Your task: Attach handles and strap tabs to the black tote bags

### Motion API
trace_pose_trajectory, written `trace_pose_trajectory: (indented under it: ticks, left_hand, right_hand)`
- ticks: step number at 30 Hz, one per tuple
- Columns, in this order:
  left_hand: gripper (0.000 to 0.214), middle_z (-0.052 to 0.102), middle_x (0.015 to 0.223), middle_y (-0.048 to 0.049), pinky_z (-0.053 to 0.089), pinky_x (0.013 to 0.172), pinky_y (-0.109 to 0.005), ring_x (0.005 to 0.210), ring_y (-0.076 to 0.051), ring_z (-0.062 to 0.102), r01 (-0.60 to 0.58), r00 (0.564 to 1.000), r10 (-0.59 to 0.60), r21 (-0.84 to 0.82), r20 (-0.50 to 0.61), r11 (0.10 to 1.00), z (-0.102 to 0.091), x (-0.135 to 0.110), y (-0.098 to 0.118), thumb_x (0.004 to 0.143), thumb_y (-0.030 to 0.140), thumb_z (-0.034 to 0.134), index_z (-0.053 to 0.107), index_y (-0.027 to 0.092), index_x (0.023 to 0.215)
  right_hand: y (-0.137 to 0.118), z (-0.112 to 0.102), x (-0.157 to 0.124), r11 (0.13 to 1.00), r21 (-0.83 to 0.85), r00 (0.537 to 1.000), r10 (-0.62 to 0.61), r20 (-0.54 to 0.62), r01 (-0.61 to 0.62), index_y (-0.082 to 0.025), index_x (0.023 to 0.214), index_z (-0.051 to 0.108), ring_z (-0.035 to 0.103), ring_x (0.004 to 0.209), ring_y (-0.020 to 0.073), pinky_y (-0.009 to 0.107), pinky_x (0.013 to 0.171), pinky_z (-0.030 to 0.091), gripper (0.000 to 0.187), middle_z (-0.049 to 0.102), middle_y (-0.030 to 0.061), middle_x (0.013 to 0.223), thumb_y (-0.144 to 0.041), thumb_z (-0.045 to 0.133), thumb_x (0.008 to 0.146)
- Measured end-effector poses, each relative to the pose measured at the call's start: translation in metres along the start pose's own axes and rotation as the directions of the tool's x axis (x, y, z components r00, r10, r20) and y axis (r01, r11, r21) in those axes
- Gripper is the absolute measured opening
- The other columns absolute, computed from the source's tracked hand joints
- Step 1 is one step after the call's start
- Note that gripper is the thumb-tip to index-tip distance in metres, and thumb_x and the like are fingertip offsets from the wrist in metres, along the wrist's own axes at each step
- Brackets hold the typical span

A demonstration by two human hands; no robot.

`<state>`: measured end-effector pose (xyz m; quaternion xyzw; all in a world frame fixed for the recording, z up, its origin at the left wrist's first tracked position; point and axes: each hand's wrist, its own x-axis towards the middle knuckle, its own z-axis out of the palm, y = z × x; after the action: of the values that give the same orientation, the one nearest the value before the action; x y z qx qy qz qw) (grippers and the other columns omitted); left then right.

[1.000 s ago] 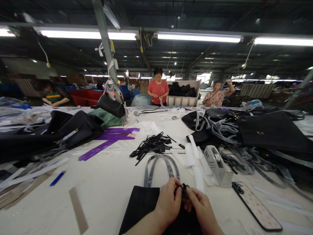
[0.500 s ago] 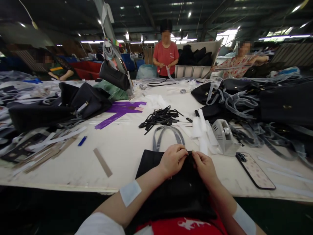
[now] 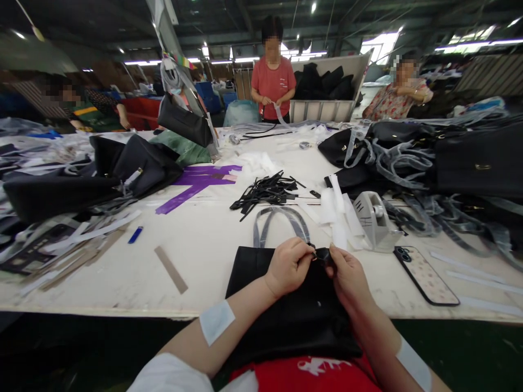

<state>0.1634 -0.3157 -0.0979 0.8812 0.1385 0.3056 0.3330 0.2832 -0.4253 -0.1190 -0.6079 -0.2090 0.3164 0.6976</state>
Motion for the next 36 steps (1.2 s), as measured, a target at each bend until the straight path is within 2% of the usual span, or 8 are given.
trace_pose_trajectory:
  ticks: [5,9,18,21,24,27,32,36]
  left_hand:
    - [0.020,0.065,0.080,-0.0025,0.047,0.071,-0.027,0.071,-0.015,0.060,0.140,0.978,-0.134,-0.028,0.161,0.990,-0.011,0.001,0.022,0.084,0.017,0.048,0.060,0.019,0.100]
    - [0.027,0.061,0.067,0.0011,0.046,0.060,-0.026,0.058,-0.014,0.057,0.298,0.944,-0.296,0.010,0.148,0.954,-0.010,-0.006,0.031,0.080,0.025,0.054,0.056,0.020,0.107]
    - [0.036,0.063,0.074,0.0008,0.049,0.062,-0.020,0.063,-0.009,0.060,0.452,0.885,-0.362,-0.353,0.292,0.820,-0.001,-0.006,0.011,0.077,0.011,0.051,0.057,0.015,0.112]
    - [0.037,0.063,0.073,0.0022,0.050,0.066,-0.022,0.063,-0.010,0.059,0.425,0.897,-0.371,-0.235,0.241,0.874,-0.001,-0.006,0.002,0.077,0.011,0.053,0.058,0.017,0.112]
    - [0.032,0.066,0.079,-0.0001,0.050,0.076,-0.027,0.072,-0.014,0.061,0.359,0.928,-0.357,-0.001,0.103,0.933,-0.004,-0.005,-0.011,0.079,0.011,0.051,0.062,0.020,0.107]
    - [0.024,0.068,0.087,-0.0037,0.048,0.082,-0.032,0.081,-0.018,0.062,0.367,0.930,-0.368,0.159,-0.027,0.917,-0.007,-0.004,-0.027,0.081,0.012,0.049,0.065,0.019,0.098]
    - [0.018,0.067,0.092,-0.0043,0.049,0.081,-0.029,0.081,-0.016,0.062,0.353,0.932,-0.358,0.087,0.049,0.931,-0.003,-0.003,-0.040,0.080,0.016,0.055,0.064,0.018,0.096]
    - [0.020,0.066,0.093,-0.0079,0.049,0.079,-0.030,0.080,-0.017,0.062,0.391,0.920,-0.385,0.104,-0.074,0.914,-0.007,-0.001,-0.032,0.082,0.027,0.057,0.062,0.014,0.098]
  right_hand:
    - [-0.002,-0.001,-0.006,0.987,-0.157,0.995,-0.002,0.099,0.017,-0.019,0.067,0.058,0.038,0.045,0.0115,0.025,0.047,0.030,0.042,0.046,-0.0036,0.047,-0.058,0.059,0.083]
    - [-0.006,0.001,-0.012,0.968,-0.242,0.979,-0.016,0.202,0.065,-0.019,0.067,0.058,0.040,0.047,0.0126,0.025,0.049,0.032,0.042,0.047,-0.0032,0.049,-0.059,0.060,0.080]
    - [-0.006,-0.006,-0.011,0.963,-0.265,0.989,-0.019,0.149,0.058,-0.019,0.067,0.059,0.042,0.047,0.0123,0.025,0.050,0.033,0.040,0.049,-0.0028,0.048,-0.056,0.059,0.083]
    - [-0.003,-0.007,-0.008,0.975,-0.219,0.992,-0.011,0.122,0.037,-0.019,0.066,0.060,0.040,0.045,0.0118,0.025,0.048,0.032,0.041,0.048,-0.0028,0.047,-0.056,0.059,0.083]
    - [-0.001,-0.012,-0.004,0.989,-0.147,0.998,-0.003,0.067,0.013,-0.019,0.066,0.060,0.039,0.045,0.0118,0.025,0.047,0.031,0.041,0.050,-0.0016,0.049,-0.057,0.061,0.081]
    - [-0.002,-0.020,-0.002,0.993,-0.112,0.999,-0.022,0.030,0.026,-0.019,0.065,0.059,0.040,0.045,0.0114,0.025,0.047,0.031,0.039,0.053,-0.0008,0.051,-0.055,0.063,0.081]
    - [-0.010,-0.031,-0.009,0.961,-0.273,0.982,0.018,0.190,0.036,-0.018,0.066,0.061,0.042,0.044,0.0105,0.024,0.048,0.033,0.040,0.050,-0.0024,0.046,-0.054,0.060,0.083]
    - [-0.009,-0.036,-0.013,0.902,-0.430,0.903,0.217,0.372,-0.039,-0.018,0.062,0.054,0.045,0.042,0.0110,0.023,0.045,0.032,0.041,0.052,-0.0022,0.045,-0.054,0.062,0.080]
